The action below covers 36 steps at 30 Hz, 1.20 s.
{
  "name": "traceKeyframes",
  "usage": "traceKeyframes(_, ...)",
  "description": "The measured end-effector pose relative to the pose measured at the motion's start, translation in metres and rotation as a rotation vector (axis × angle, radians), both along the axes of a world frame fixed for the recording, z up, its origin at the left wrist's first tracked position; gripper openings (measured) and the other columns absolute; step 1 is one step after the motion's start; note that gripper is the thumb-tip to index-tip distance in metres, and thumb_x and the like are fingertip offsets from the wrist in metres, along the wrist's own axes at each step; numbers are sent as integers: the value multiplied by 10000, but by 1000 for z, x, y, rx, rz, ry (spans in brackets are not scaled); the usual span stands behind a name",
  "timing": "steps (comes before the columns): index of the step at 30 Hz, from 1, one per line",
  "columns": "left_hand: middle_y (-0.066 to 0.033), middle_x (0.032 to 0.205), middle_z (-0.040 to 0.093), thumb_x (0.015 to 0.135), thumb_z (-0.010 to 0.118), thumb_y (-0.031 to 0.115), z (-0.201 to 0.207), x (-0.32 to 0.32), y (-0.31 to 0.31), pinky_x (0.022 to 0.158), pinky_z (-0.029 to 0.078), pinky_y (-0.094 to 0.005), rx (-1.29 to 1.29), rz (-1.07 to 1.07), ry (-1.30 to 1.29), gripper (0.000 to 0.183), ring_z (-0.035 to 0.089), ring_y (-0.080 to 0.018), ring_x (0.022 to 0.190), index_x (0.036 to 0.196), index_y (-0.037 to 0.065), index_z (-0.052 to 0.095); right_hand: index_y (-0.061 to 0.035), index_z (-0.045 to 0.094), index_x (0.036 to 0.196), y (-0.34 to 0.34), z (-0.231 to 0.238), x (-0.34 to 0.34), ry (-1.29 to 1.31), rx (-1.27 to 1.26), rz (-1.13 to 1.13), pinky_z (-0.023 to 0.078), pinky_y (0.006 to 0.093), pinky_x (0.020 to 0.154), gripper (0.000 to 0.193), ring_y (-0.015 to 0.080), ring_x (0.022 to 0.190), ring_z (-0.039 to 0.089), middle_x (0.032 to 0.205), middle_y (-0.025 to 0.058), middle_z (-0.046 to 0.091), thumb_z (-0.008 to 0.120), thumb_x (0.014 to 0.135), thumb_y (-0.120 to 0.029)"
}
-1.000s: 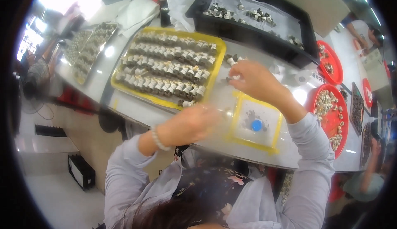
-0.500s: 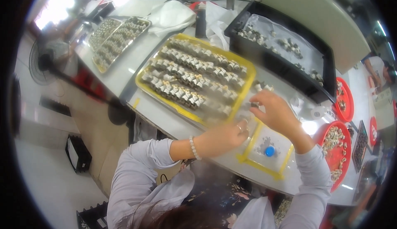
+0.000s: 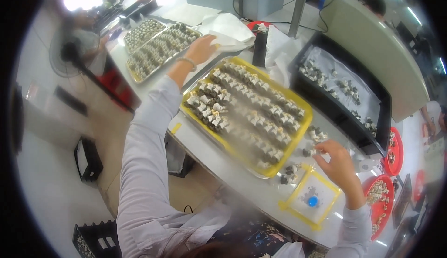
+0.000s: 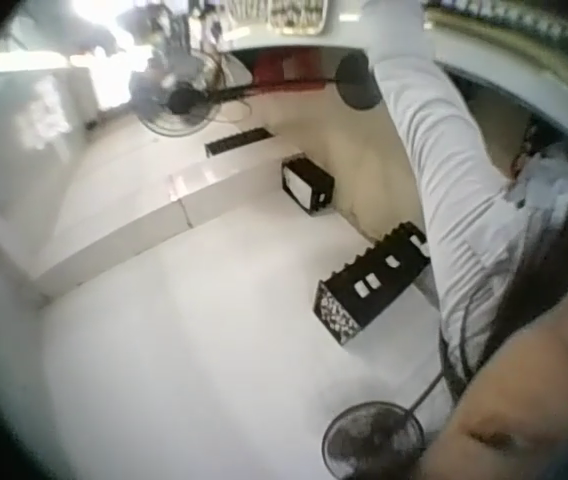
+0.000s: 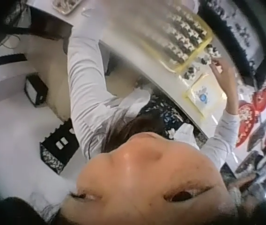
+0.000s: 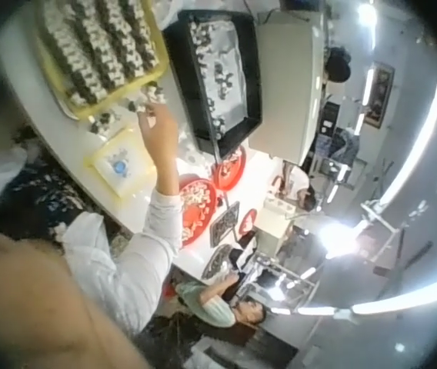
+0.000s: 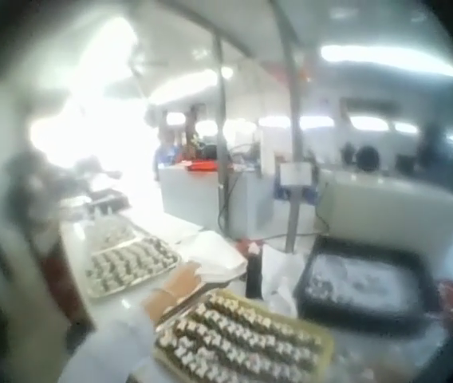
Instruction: The person assembles small electronic or plastic components by hand, taking white parts and yellow parts from plastic containers and placing them into an assembly tray.
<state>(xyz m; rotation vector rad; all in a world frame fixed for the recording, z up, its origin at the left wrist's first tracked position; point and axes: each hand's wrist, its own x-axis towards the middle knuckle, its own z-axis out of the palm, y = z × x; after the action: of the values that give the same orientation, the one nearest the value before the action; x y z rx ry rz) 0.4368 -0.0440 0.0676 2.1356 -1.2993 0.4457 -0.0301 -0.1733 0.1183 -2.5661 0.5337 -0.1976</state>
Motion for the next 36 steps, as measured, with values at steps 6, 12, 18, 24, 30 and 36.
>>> traceKeyframes(6,-194,1044,597,820,469,183,-34,83,3,864,436,-397,554,173,-164,281,561,-339,988,987,9,613,-5,626,883,7,8,1,-7,-41,19,458,340,692,181,285,782,582,839,129,603,647,731,-100)
traceKeyframes(12,-194,900,626,809,494,175,-54,82,-14,774,477,-403,588,121,-1,239,605,-320,866,883,-17,614,0,624,881,9,15,-18,19,-56,-90,459,347,698,177,305,792,578,845,141,605,647,727,-87)
traceKeyframes(18,-181,846,620,774,579,235,-29,81,22,708,452,-378,320,-46,299,267,583,-324,785,903,3,602,-15,614,916,-5,0,-32,28,-79,-97,465,347,711,222,292,811,594,868,126,608,666,722,-108)
traceKeyframes(24,-147,837,621,799,569,177,6,-21,89,687,450,-355,446,-82,410,268,592,-272,759,980,-20,582,-111,498,1185,-30,-23,-25,126,-120,-91,466,364,787,478,281,945,572,1148,136,500,672,745,-179)
traceKeyframes(30,-159,826,617,803,538,140,-8,-73,141,654,453,-356,402,124,345,305,595,-276,744,1068,-11,543,-202,356,1339,-43,-42,-2,255,-140,-43,373,408,969,791,378,1233,336,1353,191,299,751,662,-310)
traceKeyframes(36,-60,747,548,761,564,58,-15,-138,185,561,418,-273,154,153,557,274,524,-145,630,1028,0,534,-224,385,1320,-46,-54,10,247,-73,90,353,420,984,827,371,1258,295,1359,193,289,784,607,-349)
